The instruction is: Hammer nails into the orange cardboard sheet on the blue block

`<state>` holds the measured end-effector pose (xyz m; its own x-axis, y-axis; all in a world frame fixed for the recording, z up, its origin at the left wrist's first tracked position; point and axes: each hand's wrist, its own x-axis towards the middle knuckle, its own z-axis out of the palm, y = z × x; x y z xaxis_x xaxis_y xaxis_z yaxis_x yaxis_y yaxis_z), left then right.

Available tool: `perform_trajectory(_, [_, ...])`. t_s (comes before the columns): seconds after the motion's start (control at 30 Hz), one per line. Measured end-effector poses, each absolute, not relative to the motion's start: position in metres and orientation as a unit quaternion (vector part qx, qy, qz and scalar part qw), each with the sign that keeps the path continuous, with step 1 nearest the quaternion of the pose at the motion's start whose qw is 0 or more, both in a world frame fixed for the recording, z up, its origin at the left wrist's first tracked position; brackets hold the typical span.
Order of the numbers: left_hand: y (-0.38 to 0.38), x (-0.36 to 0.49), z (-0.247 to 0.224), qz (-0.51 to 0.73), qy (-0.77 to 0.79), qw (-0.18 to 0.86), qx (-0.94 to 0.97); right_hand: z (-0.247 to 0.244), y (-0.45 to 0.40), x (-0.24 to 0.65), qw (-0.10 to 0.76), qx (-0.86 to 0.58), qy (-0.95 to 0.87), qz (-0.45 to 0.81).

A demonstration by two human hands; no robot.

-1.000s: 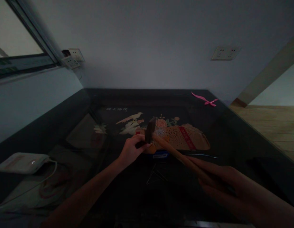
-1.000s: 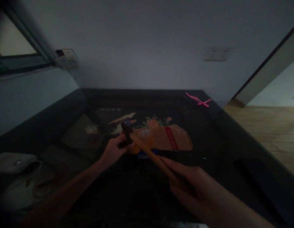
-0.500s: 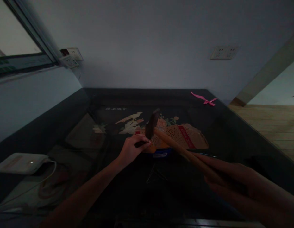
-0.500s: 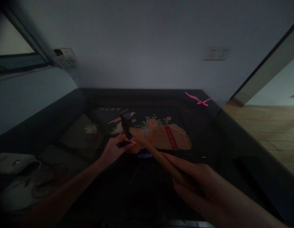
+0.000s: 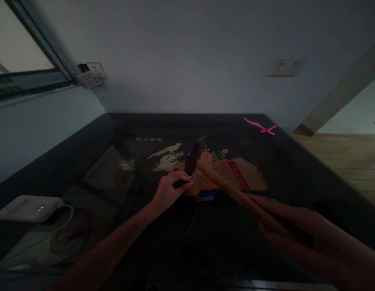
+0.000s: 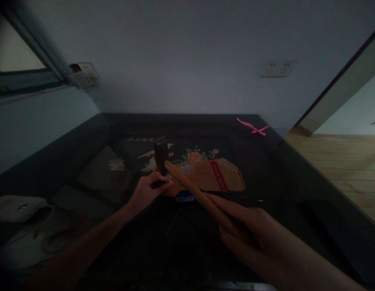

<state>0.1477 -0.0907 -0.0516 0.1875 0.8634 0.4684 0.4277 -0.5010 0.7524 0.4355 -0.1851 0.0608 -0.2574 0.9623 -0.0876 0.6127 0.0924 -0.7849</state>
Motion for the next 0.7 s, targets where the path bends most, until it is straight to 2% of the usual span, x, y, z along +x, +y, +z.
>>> perform_trajectory(0.5, [-0.091, 0.148, -0.0528, 0.454, 0.442, 0.211, 0.744, 0.0606, -0.1827, 0.4315, 0.202, -0.502, -0.729, 0.419])
perform_trajectory(0.7, [-0.0918, 0.1486, -0.0525, 0.457, 0.442, 0.219, 0.74, 0.0585, -0.1871, 0.4359, 0.221, -0.567, -0.702, 0.37])
